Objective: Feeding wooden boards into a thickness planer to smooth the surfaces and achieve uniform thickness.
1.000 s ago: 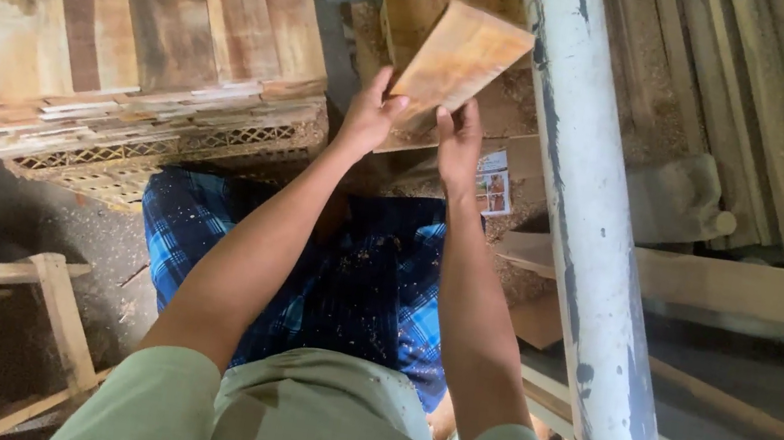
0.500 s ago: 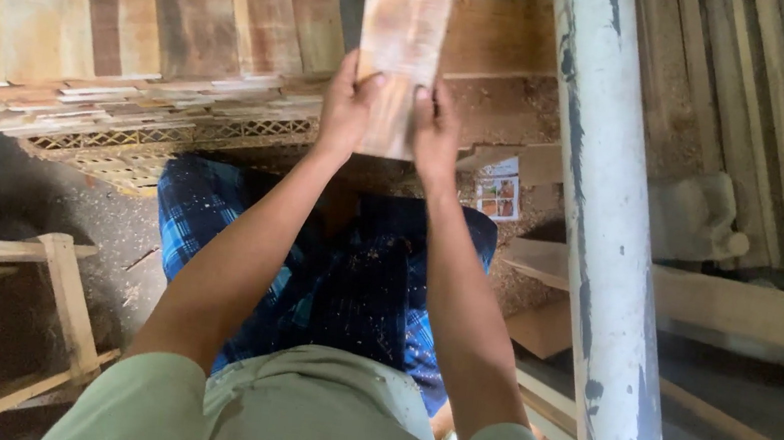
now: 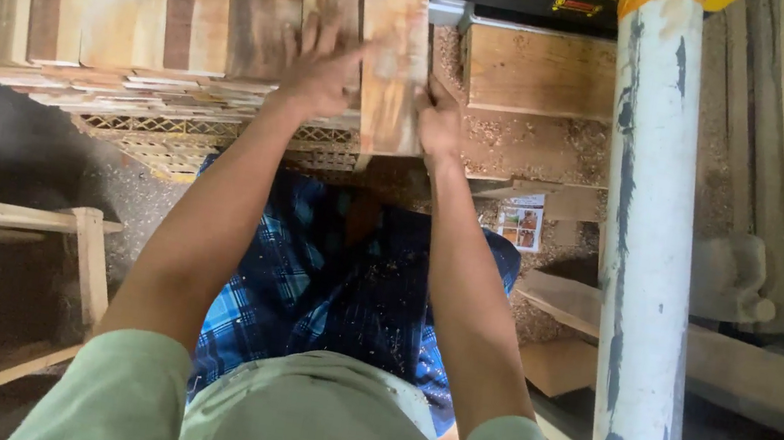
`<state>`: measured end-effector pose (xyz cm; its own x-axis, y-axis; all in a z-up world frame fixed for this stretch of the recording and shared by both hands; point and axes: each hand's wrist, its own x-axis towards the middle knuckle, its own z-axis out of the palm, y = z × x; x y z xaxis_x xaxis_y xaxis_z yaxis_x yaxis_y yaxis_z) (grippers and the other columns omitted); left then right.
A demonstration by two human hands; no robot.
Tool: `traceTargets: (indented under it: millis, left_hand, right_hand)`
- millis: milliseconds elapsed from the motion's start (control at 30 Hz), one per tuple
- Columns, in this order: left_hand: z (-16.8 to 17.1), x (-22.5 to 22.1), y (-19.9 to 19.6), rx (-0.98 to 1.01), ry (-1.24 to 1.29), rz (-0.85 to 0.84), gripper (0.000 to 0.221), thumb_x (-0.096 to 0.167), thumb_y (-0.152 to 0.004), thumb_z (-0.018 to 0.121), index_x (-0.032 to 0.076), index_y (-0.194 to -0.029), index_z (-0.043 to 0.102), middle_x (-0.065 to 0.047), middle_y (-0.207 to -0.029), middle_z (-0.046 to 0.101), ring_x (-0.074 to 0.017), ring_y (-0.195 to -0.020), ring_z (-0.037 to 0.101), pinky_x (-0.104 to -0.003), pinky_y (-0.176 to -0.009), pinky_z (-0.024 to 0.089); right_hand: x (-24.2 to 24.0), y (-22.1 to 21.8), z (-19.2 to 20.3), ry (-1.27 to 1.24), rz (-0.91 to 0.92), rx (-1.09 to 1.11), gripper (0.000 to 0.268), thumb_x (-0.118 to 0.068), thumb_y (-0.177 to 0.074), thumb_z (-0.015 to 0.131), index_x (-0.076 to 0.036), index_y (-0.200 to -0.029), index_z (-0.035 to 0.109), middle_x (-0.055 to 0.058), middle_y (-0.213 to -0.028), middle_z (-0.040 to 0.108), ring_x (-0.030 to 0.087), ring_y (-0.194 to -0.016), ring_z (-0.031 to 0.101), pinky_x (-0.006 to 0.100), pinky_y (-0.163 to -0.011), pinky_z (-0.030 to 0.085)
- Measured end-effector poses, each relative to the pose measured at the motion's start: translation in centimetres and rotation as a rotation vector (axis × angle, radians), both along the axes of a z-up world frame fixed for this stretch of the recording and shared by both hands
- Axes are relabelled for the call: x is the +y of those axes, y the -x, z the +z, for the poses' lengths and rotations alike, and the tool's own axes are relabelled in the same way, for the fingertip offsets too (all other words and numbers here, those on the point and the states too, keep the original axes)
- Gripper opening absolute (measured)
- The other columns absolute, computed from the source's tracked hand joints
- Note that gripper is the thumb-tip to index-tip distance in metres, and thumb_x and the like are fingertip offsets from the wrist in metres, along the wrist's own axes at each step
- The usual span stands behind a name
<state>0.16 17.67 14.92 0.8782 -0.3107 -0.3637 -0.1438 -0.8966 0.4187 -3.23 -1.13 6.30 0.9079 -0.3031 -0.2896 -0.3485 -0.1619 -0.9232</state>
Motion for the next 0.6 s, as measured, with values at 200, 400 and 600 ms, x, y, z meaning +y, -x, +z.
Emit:
traceTargets:
  millis: [200,400,600]
  left_hand:
    - [-4.8,1.8,-2.9,-0.199,-0.211,-0.168,0.093,0.053,-0.084,0.072,0.042,-0.16,0.021,-0.017,-0.169,0.001,-0.0453,-0.154,0.008,-0.066,-0.122,0.007]
    - [-4.6,2.7,-2.6,-0.252,-0.078,-0.218,0.068,0.025,-0.091,0.066,0.038,-0.153,0.039,-0.016,-0.168,0.016,-0.0453,-0.152,0.01,-0.07,-0.12,0.008]
    - [-4.8,3.5,-2.9,-0.317,-0.059,-0.202,0.079,-0.018,-0.084,0.053,0.029,-0.147,0.051,-0.017,-0.162,0.033,-0.0413,-0.144,0.034,-0.065,-0.119,0.024]
  right_hand:
    - [-0.1,2.9,-0.4,-0.109,0.15,0.035,0.077,-0.037,-0.094,0.062,-0.017,-0.159,0.027,0.011,-0.159,0.046,0.034,-0.145,0.045,0.052,-0.122,0.035]
    - [0.3,3.1,-3.5,-0.351,-0.071,-0.114,0.063,-0.017,-0.096,0.064,-0.017,-0.154,0.04,0.008,-0.171,0.014,0.031,-0.154,0.029,0.05,-0.125,0.024]
    - [1.3,1.6,-1.8,-0.239,-0.051,-0.069,0.061,-0.023,-0.098,0.059,-0.019,-0.155,0.039,0.007,-0.157,0.049,0.028,-0.148,0.044,0.043,-0.124,0.032]
